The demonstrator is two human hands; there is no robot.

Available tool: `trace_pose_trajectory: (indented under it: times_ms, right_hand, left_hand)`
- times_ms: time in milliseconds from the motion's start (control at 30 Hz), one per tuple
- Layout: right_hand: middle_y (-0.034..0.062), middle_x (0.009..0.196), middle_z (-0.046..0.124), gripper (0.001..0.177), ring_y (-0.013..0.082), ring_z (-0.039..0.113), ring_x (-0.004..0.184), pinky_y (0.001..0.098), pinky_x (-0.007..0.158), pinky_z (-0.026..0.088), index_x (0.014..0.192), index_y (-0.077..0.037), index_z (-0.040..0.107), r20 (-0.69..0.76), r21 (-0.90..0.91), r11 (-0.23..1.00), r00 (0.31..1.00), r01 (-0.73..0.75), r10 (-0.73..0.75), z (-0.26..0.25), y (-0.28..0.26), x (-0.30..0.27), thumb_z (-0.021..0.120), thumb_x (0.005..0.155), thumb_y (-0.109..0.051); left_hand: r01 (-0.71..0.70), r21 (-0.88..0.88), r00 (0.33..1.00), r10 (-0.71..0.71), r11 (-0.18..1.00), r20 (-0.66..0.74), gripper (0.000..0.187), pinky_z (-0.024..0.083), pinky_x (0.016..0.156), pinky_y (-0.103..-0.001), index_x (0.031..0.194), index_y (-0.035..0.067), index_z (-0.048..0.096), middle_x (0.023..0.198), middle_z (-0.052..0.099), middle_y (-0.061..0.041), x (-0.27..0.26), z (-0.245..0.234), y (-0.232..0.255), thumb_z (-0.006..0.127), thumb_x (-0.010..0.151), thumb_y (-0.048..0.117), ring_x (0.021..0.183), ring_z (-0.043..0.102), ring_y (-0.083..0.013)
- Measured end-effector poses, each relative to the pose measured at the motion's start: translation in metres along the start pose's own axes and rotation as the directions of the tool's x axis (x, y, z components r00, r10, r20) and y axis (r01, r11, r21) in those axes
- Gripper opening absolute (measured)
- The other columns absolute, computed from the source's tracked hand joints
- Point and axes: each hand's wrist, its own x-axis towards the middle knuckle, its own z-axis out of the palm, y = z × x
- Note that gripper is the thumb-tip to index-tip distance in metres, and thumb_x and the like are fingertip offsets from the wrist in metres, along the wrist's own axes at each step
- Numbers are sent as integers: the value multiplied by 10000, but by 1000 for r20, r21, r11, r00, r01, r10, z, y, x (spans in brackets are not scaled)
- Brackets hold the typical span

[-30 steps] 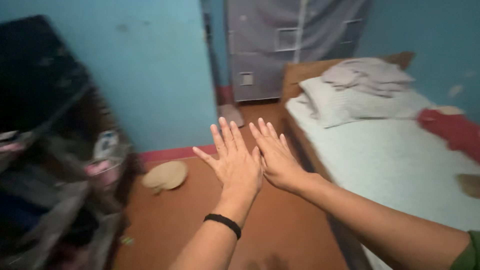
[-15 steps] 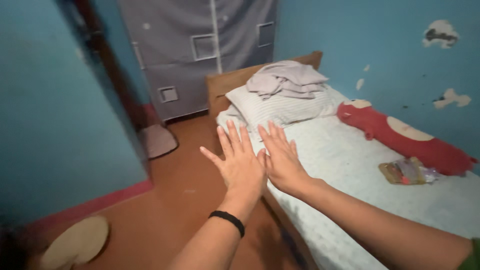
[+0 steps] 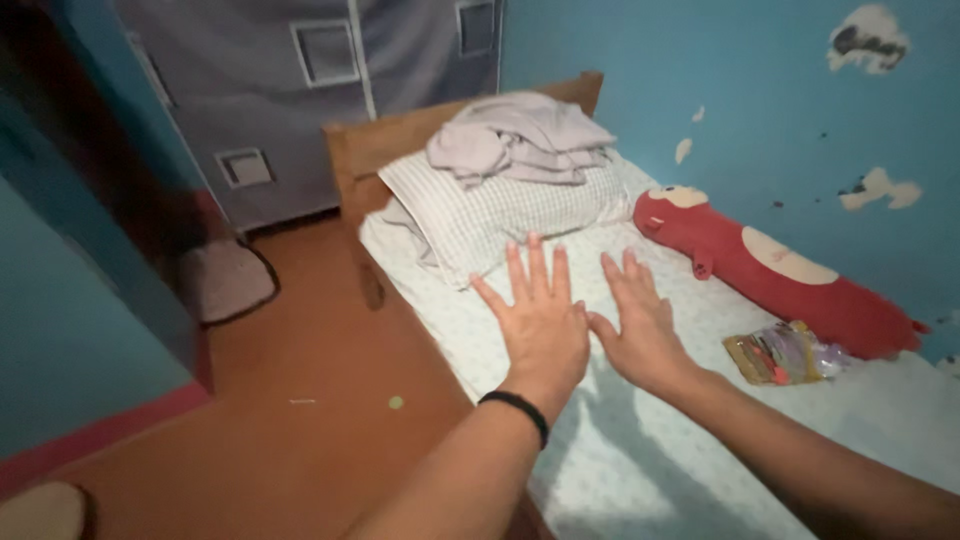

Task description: The person folds a white t-shirt and a striped top on a bed, then places them into a drawer. They also place packaged items into a drawer and wipe the exterior of a plastic drawer unit with a red cloth.

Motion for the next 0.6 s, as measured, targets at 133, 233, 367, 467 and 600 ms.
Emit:
trace_pose_trajectory:
  times_ms: [133, 233, 367, 467, 600]
  right_hand:
    - [232, 1681, 115, 852, 457, 113, 1539, 723, 1115, 199, 1597, -165, 227, -15, -48, 999, 1000, -1, 0, 36, 90, 14, 680, 889, -303]
    - [263, 1664, 146, 860, 488, 161, 1512, 697, 1106, 259, 1592, -184, 253, -32, -89, 996, 999, 0, -3, 65, 155, 18, 694, 865, -315]
    - [262, 1658, 174, 757, 496, 206, 1503, 673, 1100, 293, 1570, -274, 338, 34, -212, 973, 994, -91, 101, 102, 259, 10, 674, 895, -331]
    - [329, 1607, 222, 711, 536, 276, 1459, 642, 1112, 322, 1556, -242, 422, 0, -280, 959, 999, 34, -35, 127, 348, 6, 666, 898, -358]
    - [319, 1597, 288, 615, 496, 377, 1434, 583, 1164, 363, 1504, -330, 532, 119, -417, 909, 991, -10, 65, 159, 469, 8, 620, 915, -484]
  left_hand:
    - [-24, -37, 997, 27, 999, 72, 797, 1, 1069, -823, 1565, 60, 304, 1680, 82, -211, 8, 84, 37, 607, 885, 345, 1534, 62, -426]
    - [-32, -101, 998, 37, 994, 43, 779, -1, 1079, -826, 1557, 63, 320, 1674, 100, -208, 0, 147, 58, 609, 893, 351, 1537, 69, -424]
    - [-21, -142, 997, 30, 990, 66, 785, 1, 1087, -827, 1562, 70, 320, 1680, 110, -202, -14, 229, 91, 618, 900, 369, 1542, 65, -419]
    - [1, -133, 998, 8, 991, 67, 779, 7, 1102, -821, 1565, 87, 320, 1684, 118, -187, -25, 284, 122, 612, 908, 388, 1547, 70, -409]
    - [79, -72, 988, -68, 994, 140, 799, 8, 1091, -823, 1573, 88, 281, 1681, 85, -186, -37, 336, 162, 601, 914, 405, 1542, 53, -411]
